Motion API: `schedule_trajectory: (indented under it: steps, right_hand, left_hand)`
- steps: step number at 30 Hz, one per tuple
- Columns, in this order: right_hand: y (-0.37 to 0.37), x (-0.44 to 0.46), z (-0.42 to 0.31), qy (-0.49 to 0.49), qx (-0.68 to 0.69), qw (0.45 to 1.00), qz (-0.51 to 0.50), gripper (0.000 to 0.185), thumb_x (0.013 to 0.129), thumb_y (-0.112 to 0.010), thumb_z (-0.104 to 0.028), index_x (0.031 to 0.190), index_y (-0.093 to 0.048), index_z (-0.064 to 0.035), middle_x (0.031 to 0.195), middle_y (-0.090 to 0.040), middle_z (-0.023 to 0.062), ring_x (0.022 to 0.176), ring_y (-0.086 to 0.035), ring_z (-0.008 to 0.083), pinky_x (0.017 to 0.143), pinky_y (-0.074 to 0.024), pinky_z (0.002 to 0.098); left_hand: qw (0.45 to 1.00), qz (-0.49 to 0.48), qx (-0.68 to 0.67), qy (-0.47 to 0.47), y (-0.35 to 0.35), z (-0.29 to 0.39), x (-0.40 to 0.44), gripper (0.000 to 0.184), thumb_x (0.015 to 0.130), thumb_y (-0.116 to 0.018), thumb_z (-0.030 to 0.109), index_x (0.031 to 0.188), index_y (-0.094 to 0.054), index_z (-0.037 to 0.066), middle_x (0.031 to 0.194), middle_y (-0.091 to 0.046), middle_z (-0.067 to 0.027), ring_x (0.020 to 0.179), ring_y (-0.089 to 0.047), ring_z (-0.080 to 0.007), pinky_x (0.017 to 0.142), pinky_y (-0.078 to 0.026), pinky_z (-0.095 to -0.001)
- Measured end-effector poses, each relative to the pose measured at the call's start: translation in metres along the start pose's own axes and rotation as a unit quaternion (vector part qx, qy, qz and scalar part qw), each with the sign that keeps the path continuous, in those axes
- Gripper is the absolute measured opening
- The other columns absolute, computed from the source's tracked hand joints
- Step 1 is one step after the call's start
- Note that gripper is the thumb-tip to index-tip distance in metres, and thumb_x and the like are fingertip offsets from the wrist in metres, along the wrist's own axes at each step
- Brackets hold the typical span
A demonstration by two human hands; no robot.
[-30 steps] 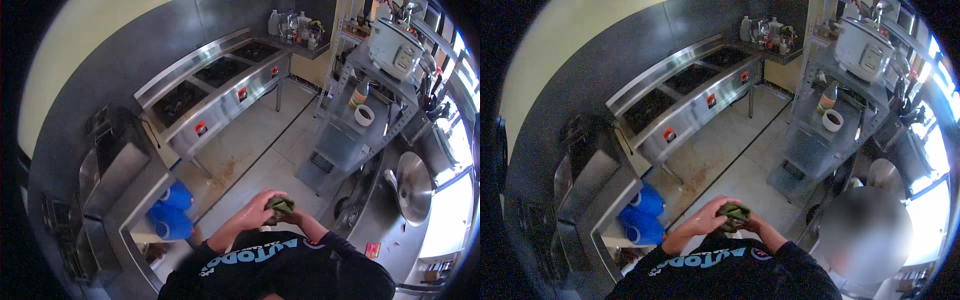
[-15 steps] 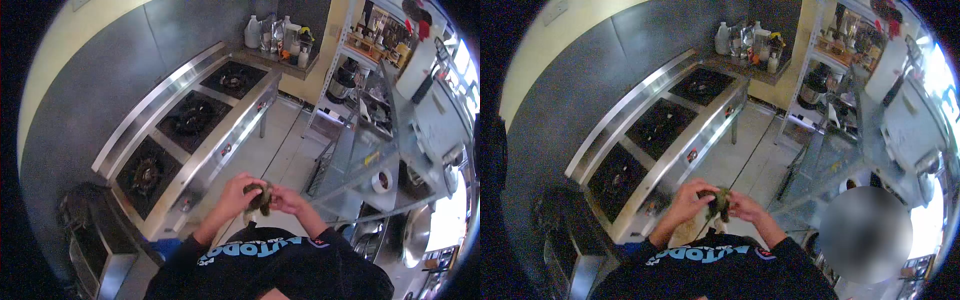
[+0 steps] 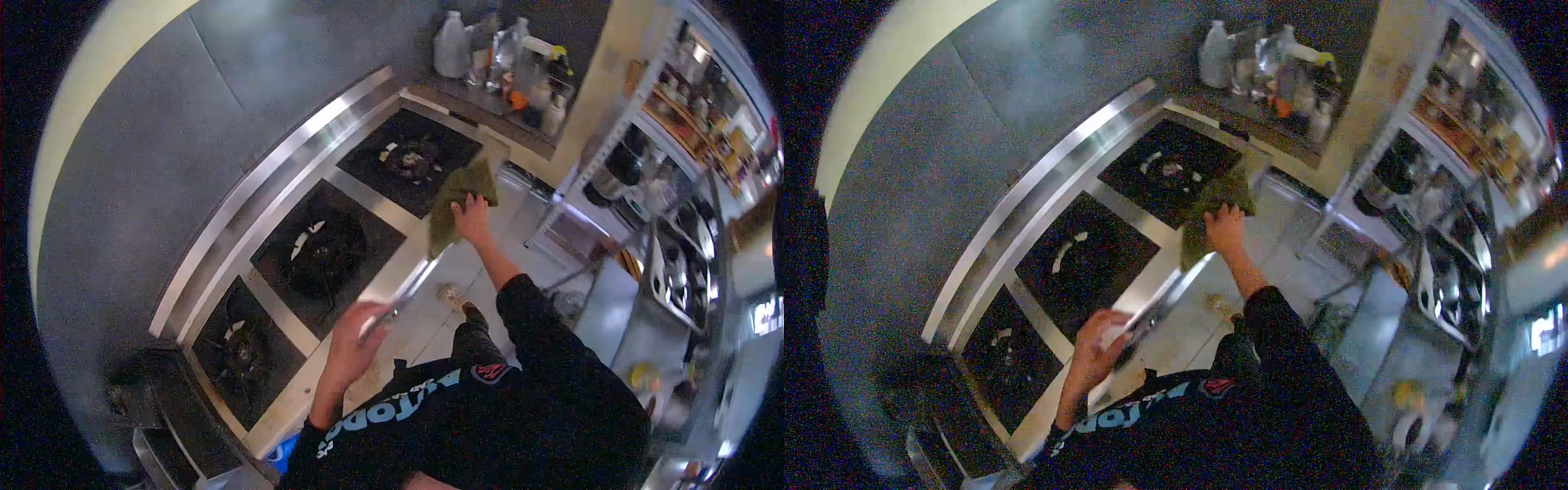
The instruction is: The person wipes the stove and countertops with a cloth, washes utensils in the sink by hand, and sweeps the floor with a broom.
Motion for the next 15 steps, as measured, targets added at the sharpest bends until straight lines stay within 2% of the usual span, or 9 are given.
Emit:
schedule_trajectory:
  steps: [2, 4, 6, 7, 9, 10, 12, 13, 15]
  right_hand:
    - [-0.003, 0.017, 0.007, -0.031, -0.14, 0.982, 0.126, 0.059, 0.081, -0.041, -0.037, 0.124, -0.026, -0.0005, 0.131, -0.02, 0.0198, 0.121, -0.018, 0.0355, 0.096, -0.021, 0.0457]
    - [0.003, 0.057, 0.027, -0.061, -0.159, 0.982, 0.078, 0.06, 0.082, -0.038, -0.033, 0.128, -0.015, -0.0021, 0.134, -0.011, 0.0177, 0.124, -0.006, 0.0335, 0.097, -0.0129, 0.0494]
    - [0.012, 0.109, 0.049, -0.019, -0.176, 0.98, 0.092, 0.06, 0.081, -0.039, -0.03, 0.127, -0.016, 0.0022, 0.133, -0.012, 0.0202, 0.123, -0.011, 0.0353, 0.096, -0.0139, 0.0504]
    - [0.016, 0.138, 0.059, -0.001, -0.177, 0.981, 0.078, 0.06, 0.081, -0.039, -0.03, 0.127, -0.016, 0.0022, 0.133, -0.012, 0.0202, 0.123, -0.011, 0.0353, 0.096, -0.0139, 0.0504]
    - [0.01, 0.187, 0.059, 0.105, -0.286, 0.952, -0.004, 0.056, 0.082, -0.036, -0.026, 0.127, -0.017, 0.0008, 0.134, -0.011, 0.0169, 0.123, -0.011, 0.0339, 0.097, -0.0146, 0.0476]
    - [0.013, 0.209, 0.065, 0.124, -0.284, 0.951, -0.014, 0.056, 0.082, -0.036, -0.026, 0.127, -0.017, 0.0008, 0.134, -0.011, 0.0169, 0.123, -0.011, 0.0339, 0.097, -0.0146, 0.0476]
    - [-0.009, 0.226, 0.048, 0.297, -0.151, 0.926, -0.178, 0.056, 0.079, -0.039, -0.021, 0.128, -0.019, -0.0027, 0.135, -0.012, 0.0139, 0.124, -0.009, 0.033, 0.098, -0.0134, 0.0479]
    - [0.007, 0.224, 0.027, 0.387, -0.077, 0.897, -0.201, 0.057, 0.076, -0.041, -0.018, 0.128, -0.02, -0.0034, 0.134, -0.014, 0.0138, 0.123, -0.012, 0.0346, 0.097, -0.0164, 0.049]
    - [-0.002, 0.25, 0.013, 0.46, -0.147, 0.854, -0.194, 0.058, 0.076, -0.042, -0.017, 0.128, -0.019, -0.0038, 0.134, -0.015, 0.0142, 0.123, -0.012, 0.0347, 0.096, -0.0172, 0.0492]
  left_hand:
    - [0.985, 0.032, -0.021, 0.166, 0.007, -0.037, -0.005, 0.023, 0.071, -0.058, 0.009, 0.094, -0.056, 0.005, 0.089, -0.055, -0.0124, 0.091, -0.05, -0.0271, 0.081, -0.038, -0.0332]
    - [0.957, 0.164, -0.048, 0.234, 0.006, -0.098, -0.031, 0.017, 0.073, -0.057, 0.007, 0.089, -0.057, 0.003, 0.088, -0.056, -0.0111, 0.086, -0.052, -0.0233, 0.077, -0.04, -0.0315]
    - [0.895, 0.274, -0.109, 0.334, 0.016, -0.112, -0.037, 0.013, 0.074, -0.055, 0.003, 0.087, -0.057, 0.002, 0.089, -0.056, -0.0089, 0.08, -0.054, -0.0186, 0.072, -0.043, -0.0283]
    - [0.883, 0.311, -0.082, 0.342, 0.021, -0.111, -0.03, 0.014, 0.074, -0.054, 0.002, 0.087, -0.057, 0.002, 0.089, -0.056, -0.0083, 0.078, -0.054, -0.017, 0.07, -0.043, -0.0267]
    - [0.861, 0.393, -0.07, 0.315, 0.031, -0.102, -0.016, 0.014, 0.074, -0.053, 0.001, 0.087, -0.056, 0.001, 0.086, -0.056, -0.0076, 0.076, -0.053, -0.0156, 0.069, -0.042, -0.0246]
    - [0.85, 0.407, -0.066, 0.327, 0.032, -0.098, -0.005, 0.014, 0.074, -0.053, 0.001, 0.087, -0.056, 0.001, 0.086, -0.056, -0.0076, 0.076, -0.053, -0.0156, 0.069, -0.042, -0.0246]
    - [0.859, 0.377, 0.009, 0.346, 0.041, -0.086, 0.03, 0.013, 0.074, -0.053, 0.002, 0.087, -0.056, 0.001, 0.082, -0.056, -0.0077, 0.074, -0.053, -0.0148, 0.067, -0.042, -0.0241]
    - [0.865, 0.363, 0.043, 0.345, 0.046, -0.073, 0.053, 0.012, 0.075, -0.052, 0.002, 0.086, -0.055, 0.001, 0.079, -0.055, -0.0074, 0.073, -0.052, -0.0146, 0.066, -0.042, -0.0245]
    - [0.857, 0.384, 0.042, 0.342, 0.047, -0.071, 0.072, 0.012, 0.075, -0.052, 0.002, 0.086, -0.055, 0.001, 0.078, -0.055, -0.0075, 0.072, -0.052, -0.0146, 0.065, -0.042, -0.0251]
Point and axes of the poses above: each hand's wrist, its own x-axis towards the middle knuckle, its own y-axis out of the back of the hand, z = x × y, the point moved 10 cm from there along x, towards the middle knuckle
